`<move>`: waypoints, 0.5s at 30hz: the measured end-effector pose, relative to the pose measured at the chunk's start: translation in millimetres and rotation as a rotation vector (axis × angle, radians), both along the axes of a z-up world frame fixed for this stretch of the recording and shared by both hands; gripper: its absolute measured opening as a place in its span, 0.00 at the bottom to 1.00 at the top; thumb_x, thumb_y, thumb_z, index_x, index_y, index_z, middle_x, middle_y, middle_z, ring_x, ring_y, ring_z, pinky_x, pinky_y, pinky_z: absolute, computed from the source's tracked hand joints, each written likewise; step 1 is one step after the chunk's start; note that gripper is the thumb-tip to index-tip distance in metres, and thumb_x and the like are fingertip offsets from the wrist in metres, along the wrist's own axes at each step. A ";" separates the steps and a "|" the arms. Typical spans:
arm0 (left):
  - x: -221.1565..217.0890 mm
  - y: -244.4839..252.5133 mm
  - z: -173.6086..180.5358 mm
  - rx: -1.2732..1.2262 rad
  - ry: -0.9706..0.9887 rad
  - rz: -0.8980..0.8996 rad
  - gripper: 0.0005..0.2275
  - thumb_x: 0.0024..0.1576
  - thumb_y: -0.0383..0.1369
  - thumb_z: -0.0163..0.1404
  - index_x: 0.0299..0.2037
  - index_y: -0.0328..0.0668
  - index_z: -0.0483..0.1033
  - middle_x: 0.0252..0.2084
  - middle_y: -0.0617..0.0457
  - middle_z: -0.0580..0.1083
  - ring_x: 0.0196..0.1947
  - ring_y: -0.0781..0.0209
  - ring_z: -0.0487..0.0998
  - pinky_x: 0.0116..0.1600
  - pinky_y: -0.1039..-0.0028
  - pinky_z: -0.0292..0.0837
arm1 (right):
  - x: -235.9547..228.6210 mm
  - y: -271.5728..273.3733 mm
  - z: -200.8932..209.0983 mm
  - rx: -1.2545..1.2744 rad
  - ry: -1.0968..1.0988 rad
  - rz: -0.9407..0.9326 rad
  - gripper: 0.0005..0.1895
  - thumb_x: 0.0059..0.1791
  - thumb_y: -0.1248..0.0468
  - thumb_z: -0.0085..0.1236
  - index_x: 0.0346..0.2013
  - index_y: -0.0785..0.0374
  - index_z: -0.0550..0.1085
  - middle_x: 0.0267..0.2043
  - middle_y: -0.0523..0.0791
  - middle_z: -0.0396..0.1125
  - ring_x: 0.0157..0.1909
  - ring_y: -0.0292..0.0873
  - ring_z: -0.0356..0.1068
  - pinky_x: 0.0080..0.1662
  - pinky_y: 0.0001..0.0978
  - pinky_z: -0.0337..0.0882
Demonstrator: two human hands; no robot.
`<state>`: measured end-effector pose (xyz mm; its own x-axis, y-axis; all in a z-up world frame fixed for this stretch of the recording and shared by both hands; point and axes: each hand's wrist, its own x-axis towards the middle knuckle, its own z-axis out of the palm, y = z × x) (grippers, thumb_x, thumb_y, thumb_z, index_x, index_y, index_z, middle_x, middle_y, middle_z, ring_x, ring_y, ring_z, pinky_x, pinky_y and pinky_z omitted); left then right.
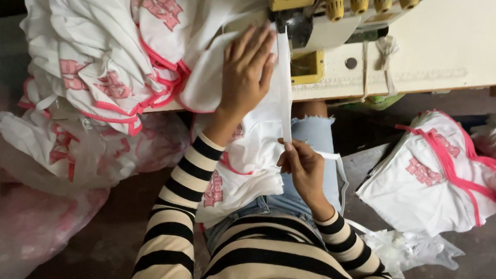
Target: Sewing white fabric pieces with pink trim using an industrial sewing machine on a factory floor.
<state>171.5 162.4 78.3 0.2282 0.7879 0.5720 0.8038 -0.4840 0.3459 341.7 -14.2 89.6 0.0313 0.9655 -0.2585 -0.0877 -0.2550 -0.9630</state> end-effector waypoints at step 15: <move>-133.2 -123.0 -248.0 -1.066 -0.970 0.437 0.25 0.55 0.37 0.62 0.64 0.53 0.72 0.58 0.48 0.74 0.52 0.53 0.76 0.47 0.65 0.71 | 32.3 55.8 -179.3 0.015 -0.414 0.163 0.28 0.53 0.75 0.48 0.68 0.79 0.58 0.27 0.58 0.70 0.24 0.52 0.73 0.30 0.42 0.75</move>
<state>38.2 39.3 -169.7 -0.2484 0.8241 -0.5090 0.0741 0.5401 0.8383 374.0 41.6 -89.7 -0.0241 0.9698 -0.2425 0.3459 -0.2195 -0.9122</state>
